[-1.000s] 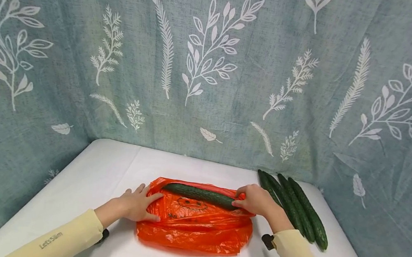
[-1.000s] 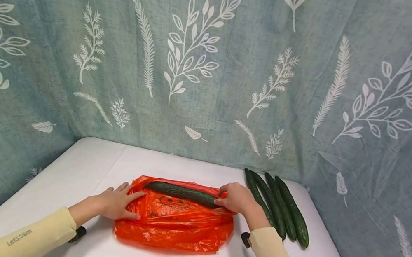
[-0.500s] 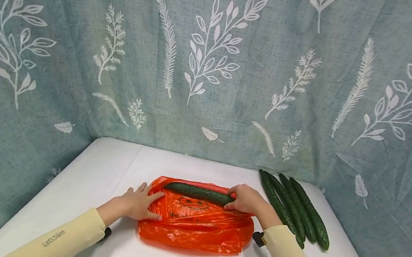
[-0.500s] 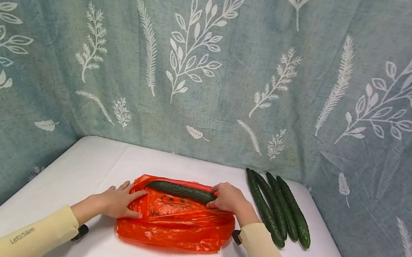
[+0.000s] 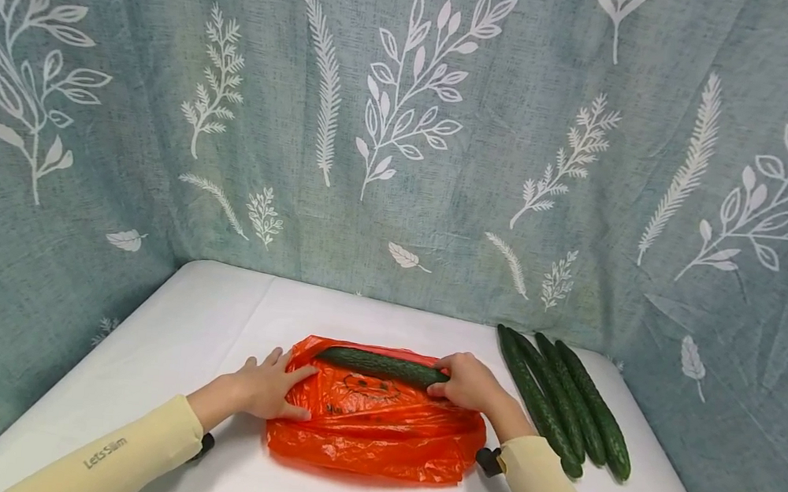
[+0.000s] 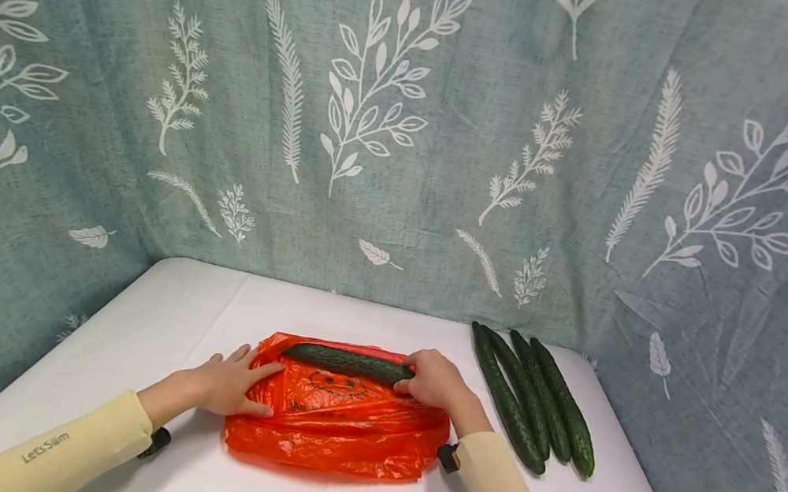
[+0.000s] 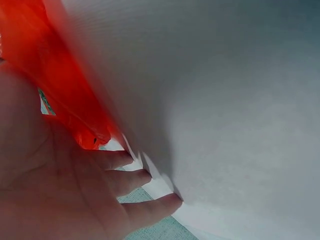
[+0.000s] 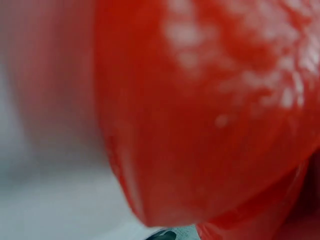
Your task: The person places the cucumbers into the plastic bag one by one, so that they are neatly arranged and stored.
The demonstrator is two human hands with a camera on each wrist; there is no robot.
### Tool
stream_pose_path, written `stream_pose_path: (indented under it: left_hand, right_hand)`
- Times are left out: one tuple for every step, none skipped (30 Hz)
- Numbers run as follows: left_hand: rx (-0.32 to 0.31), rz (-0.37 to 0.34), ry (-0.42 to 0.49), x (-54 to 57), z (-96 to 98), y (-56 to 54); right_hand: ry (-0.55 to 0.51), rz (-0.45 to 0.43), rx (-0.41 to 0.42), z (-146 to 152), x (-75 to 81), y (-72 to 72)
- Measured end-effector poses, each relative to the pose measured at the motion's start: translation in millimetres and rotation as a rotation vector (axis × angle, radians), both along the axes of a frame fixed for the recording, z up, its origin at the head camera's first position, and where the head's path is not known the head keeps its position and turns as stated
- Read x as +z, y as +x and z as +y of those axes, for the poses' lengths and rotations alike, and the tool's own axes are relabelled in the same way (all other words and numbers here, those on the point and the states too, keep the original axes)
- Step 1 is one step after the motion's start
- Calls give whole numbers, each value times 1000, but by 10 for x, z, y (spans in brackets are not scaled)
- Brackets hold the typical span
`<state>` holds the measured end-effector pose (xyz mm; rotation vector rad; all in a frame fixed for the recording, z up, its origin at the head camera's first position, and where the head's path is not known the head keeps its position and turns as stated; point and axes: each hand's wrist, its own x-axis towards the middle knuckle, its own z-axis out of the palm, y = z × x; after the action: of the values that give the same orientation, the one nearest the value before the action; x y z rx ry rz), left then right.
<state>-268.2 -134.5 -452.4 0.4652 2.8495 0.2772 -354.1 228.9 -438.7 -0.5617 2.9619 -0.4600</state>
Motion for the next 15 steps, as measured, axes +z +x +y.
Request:
stream_pose_path:
  left_hand:
    - [-1, 2, -2, 1, -1, 1]
    - [-3, 5, -3, 3, -1, 3]
    - [-3, 7, -6, 6, 0, 4]
    - [-4, 9, -8, 5, 0, 3]
    - [-6, 11, -8, 9, 0, 4]
    - [-7, 13, -10, 8, 0, 4]
    - [-9, 14, -12, 7, 1, 3]
    - [-11, 16, -13, 8, 2, 1]
    - [-13, 17, -14, 7, 3, 0]
    - [-14, 16, -14, 6, 4, -1]
    - [-15, 16, -14, 4, 4, -2]
    - [-16, 16, -14, 0, 4, -4]
    - [-16, 16, -12, 0, 5, -4]
    - [-16, 15, -9, 1, 7, -4]
    - [-16, 13, -8, -1, 8, -3]
  right_hand:
    - [1, 17, -4, -2, -3, 0]
    - [1, 33, -8, -5, -1, 1]
    - [1, 47, -12, -12, 1, -1]
    - [2, 60, -16, -18, 7, -2]
    - [5, 69, -19, -23, 11, -3]
    - [7, 77, -23, -28, 17, -5]
    - [6, 81, -26, -34, 22, -5]
    - [6, 84, -28, -40, 27, -6]
    - [6, 85, -29, -44, 29, -7]
    - [7, 86, -29, -46, 31, -6]
    - [9, 87, -30, -46, 28, -7]
    - [9, 88, -32, -47, 26, -9]
    - [9, 88, -34, -46, 20, -10]
    - [10, 88, -36, -44, 12, -12]
    - [11, 85, -39, -40, 3, -15]
